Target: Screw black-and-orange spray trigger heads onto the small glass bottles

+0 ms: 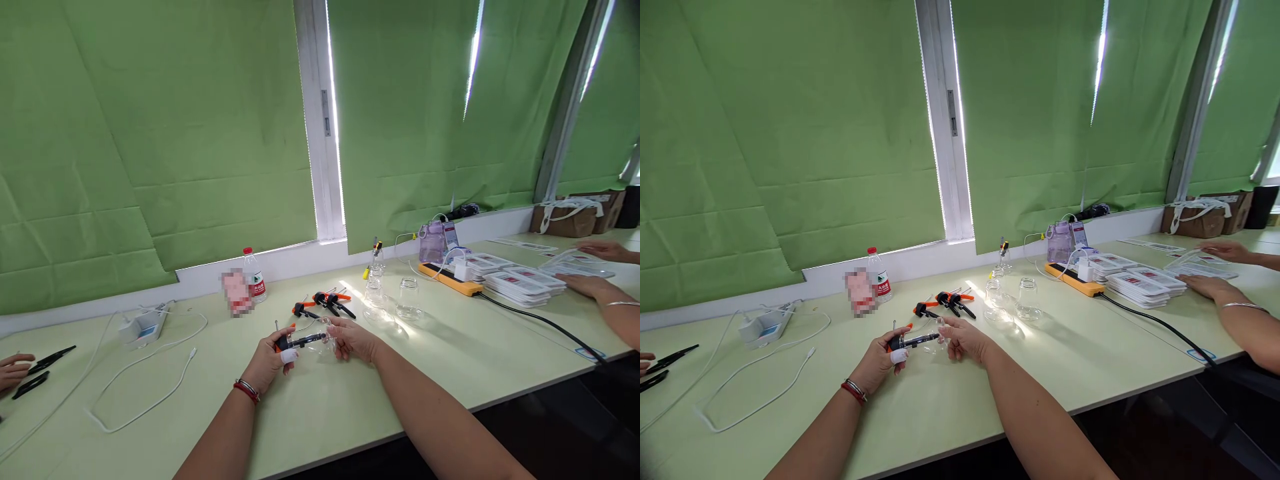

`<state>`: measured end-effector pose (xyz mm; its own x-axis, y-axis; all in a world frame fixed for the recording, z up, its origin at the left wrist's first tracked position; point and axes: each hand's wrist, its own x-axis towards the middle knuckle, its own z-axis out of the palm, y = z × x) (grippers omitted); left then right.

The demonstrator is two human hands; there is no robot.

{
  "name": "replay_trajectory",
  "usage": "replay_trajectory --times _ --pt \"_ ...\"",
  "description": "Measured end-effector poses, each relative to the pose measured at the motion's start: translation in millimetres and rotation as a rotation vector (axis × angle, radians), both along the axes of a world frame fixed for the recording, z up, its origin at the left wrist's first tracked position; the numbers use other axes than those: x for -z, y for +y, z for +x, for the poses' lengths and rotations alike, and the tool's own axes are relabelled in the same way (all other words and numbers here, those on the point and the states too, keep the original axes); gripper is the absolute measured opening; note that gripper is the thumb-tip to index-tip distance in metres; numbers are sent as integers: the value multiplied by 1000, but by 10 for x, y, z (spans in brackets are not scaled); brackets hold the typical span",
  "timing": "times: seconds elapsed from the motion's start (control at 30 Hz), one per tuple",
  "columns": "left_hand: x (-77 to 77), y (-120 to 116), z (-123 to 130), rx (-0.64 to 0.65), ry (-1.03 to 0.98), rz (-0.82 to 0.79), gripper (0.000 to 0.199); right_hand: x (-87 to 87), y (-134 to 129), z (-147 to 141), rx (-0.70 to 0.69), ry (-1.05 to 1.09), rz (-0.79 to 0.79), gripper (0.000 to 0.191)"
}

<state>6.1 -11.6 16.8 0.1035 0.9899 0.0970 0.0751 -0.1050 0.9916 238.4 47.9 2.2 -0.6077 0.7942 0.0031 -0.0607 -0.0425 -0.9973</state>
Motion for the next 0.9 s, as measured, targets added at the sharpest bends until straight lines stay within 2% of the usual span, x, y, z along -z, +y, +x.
replay_trajectory --times 0.2,0.47,0.63,0.77,0.9 --pt "-24 -27 26 25 13 -3 64 -26 -25 -43 78 -56 -47 56" --pt "49 12 6 30 65 0 64 -39 -42 -76 145 -69 -91 62" --pt "121 68 -50 2 72 6 64 -70 -68 -26 58 72 20 72" --pt "134 77 -70 30 55 25 65 -61 -41 -9 43 58 72 72" --pt "80 39 -48 45 55 31 65 -60 -24 -24 58 31 64 67"
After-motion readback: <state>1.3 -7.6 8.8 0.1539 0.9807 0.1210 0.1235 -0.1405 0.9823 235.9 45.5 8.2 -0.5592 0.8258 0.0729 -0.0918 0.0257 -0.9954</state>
